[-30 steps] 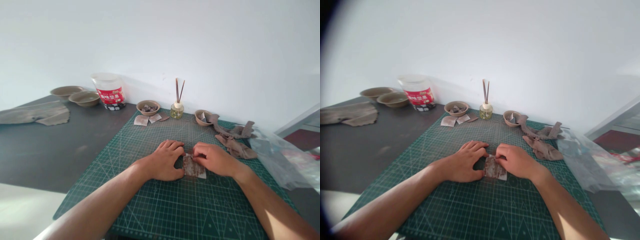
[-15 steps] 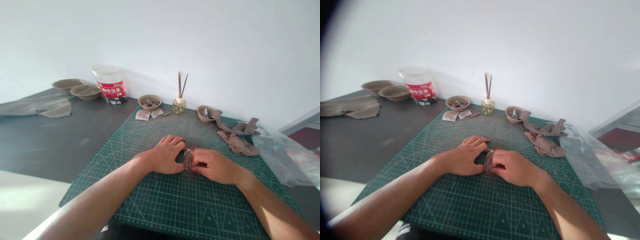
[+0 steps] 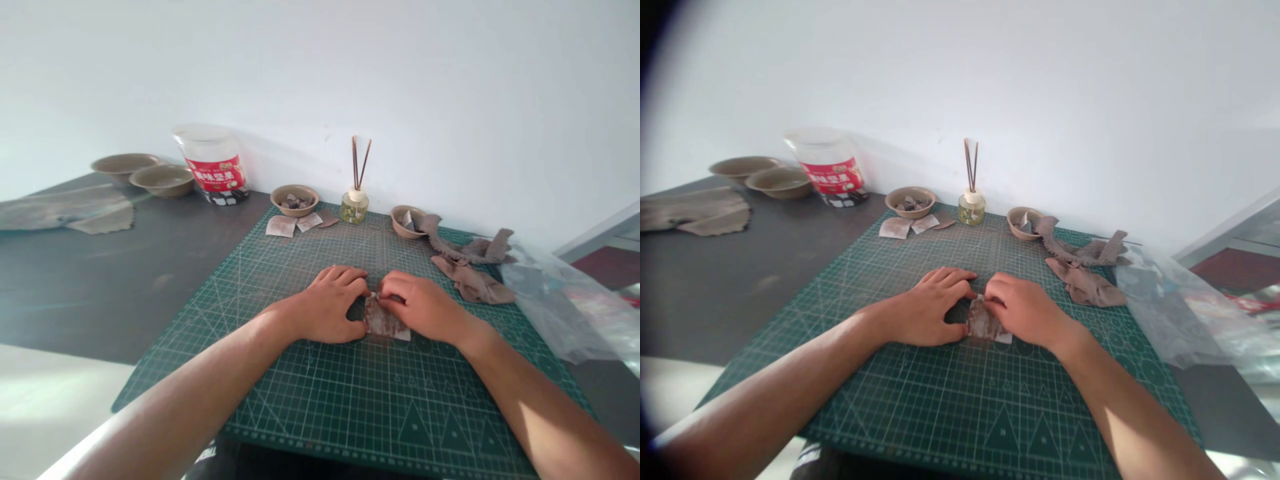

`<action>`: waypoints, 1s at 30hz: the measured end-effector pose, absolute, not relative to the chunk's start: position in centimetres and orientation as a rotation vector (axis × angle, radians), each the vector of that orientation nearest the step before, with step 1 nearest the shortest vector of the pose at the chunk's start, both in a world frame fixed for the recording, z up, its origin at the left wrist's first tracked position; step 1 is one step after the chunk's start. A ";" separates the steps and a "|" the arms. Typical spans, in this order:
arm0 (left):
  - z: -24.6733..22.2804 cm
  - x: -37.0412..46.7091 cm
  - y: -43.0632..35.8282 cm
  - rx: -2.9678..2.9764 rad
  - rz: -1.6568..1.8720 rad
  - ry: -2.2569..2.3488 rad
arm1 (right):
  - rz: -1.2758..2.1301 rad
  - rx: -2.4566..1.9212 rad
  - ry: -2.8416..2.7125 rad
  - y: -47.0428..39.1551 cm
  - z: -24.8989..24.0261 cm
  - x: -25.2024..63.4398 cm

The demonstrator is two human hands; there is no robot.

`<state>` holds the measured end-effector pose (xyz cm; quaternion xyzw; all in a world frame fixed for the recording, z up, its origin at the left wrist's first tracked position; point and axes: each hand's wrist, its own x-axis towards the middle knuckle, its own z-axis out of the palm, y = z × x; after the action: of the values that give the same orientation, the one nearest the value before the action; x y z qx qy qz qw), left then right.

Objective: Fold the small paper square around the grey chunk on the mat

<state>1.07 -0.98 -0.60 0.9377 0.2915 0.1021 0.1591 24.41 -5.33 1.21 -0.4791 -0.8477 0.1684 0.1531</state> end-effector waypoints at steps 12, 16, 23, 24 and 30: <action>-0.6 1.0 -1.0 2.671 0.312 0.825 | 0.592 -1.346 -2.433 -5.7 1.3 24.0; -0.5 1.0 -1.1 2.666 0.312 0.821 | 0.731 -1.270 -2.497 -5.8 1.8 24.8; -0.9 1.0 -0.9 2.685 0.328 0.821 | 0.594 -1.326 -2.430 -6.0 1.1 23.8; -0.9 0.9 -0.9 2.686 0.331 0.819 | 0.579 -1.357 -2.410 -5.8 1.0 23.9; -0.9 0.9 -1.0 2.675 0.352 0.806 | 0.691 -1.256 -2.461 -5.9 1.0 24.1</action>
<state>0.94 -0.99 -0.86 0.9374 0.2825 0.1235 0.1620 24.09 -5.94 1.04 -0.4364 -0.8547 0.2400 0.1464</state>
